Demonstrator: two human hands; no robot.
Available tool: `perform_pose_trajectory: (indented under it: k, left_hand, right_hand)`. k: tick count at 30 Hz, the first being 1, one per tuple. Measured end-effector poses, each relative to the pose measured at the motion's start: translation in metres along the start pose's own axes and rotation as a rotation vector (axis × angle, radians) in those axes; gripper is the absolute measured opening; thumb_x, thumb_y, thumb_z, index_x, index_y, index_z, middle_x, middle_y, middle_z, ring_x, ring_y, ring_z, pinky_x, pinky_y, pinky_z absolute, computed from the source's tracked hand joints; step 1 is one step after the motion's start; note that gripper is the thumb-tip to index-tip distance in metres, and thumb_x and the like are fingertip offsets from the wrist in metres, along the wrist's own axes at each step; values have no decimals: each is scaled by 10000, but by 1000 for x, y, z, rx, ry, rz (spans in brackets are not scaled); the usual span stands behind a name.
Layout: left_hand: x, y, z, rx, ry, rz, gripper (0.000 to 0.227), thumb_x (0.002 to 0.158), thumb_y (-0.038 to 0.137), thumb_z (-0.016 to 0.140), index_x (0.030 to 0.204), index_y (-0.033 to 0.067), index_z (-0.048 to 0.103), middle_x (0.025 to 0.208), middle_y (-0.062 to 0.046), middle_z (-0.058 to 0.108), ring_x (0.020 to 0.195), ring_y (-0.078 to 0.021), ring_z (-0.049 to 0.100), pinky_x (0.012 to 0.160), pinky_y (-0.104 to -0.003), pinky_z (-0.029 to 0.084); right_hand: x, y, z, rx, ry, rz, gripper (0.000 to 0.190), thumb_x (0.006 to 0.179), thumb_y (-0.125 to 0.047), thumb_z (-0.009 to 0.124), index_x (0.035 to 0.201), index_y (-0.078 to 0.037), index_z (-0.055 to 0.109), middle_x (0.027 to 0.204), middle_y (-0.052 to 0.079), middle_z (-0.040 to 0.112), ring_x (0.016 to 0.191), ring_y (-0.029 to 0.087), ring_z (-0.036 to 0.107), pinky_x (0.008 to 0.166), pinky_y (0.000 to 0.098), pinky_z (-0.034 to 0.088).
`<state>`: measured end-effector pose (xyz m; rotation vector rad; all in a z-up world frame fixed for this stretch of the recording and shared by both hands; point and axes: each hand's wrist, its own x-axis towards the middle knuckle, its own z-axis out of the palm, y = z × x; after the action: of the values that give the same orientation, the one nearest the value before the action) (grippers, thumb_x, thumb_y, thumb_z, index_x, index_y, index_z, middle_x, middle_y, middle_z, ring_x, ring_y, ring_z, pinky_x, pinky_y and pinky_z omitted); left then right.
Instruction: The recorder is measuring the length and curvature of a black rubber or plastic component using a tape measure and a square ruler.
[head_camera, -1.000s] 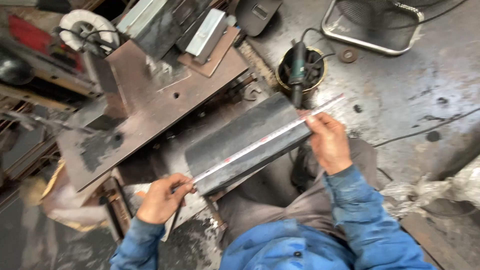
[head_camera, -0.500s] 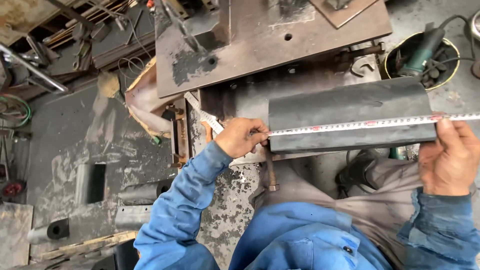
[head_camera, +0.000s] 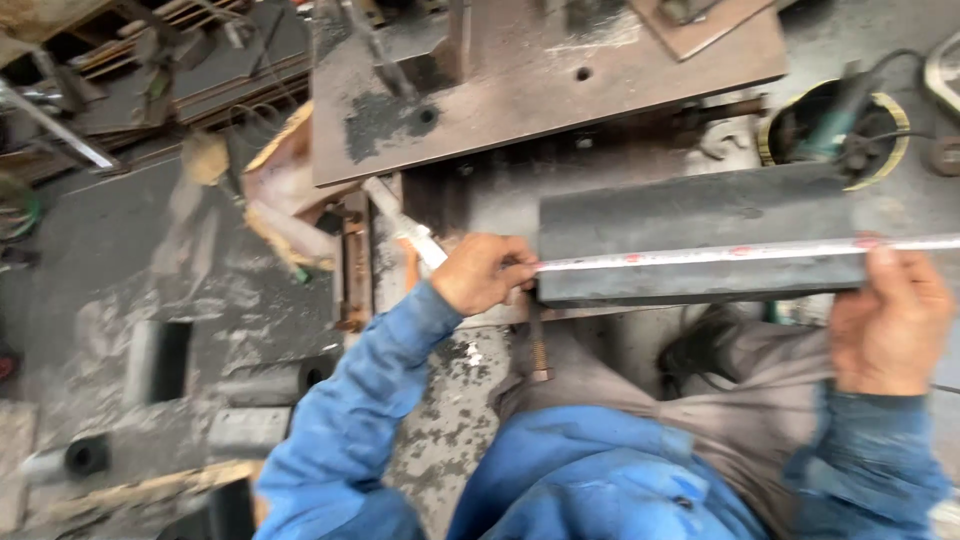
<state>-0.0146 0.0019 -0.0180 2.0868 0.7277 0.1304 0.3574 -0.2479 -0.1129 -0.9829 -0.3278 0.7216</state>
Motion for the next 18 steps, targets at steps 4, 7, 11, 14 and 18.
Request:
perform_pose_trajectory:
  k: [4,7,11,14,18]
  left_hand:
    - [4,13,-1,142,-31,-25,120,956,183,691,981,76,740,733,-87,737,597,-172,689,583,-361,541]
    - [-1,38,-6,75,-43,-163,149,954,196,692,977,58,745,655,-78,723,537,-128,659,522,-317,519]
    - [-1,34,-4,37,-59,-190,150,926,173,694,972,41,750,682,-42,742,530,-97,673,490,-287,515]
    - [-1,31,-4,28,-49,-209,154,907,143,686,1002,33,735,728,-10,769,529,-93,665,493,-274,526]
    - [-2,25,-3,-42,-45,-324,146,930,130,685,1004,18,742,728,-45,756,564,-103,632,521,-278,523]
  right_hand:
    - [-9,-26,23,-215,199,117,105,1065,-186,706,1062,-89,666,810,-46,554,566,48,459,434,209,345]
    - [-1,-5,6,-71,173,102,93,1047,-152,702,1061,-62,685,871,-47,618,626,30,482,480,186,359]
    - [0,-9,21,43,121,27,90,1014,-99,662,1053,-20,679,1035,41,709,944,105,663,872,240,546]
    - [1,2,14,84,99,24,77,1030,-74,641,1025,-1,667,1191,114,721,1095,159,648,1006,310,501]
    - [4,7,13,84,54,-38,110,1028,-69,638,1071,23,680,1224,151,707,1176,198,648,1083,338,484]
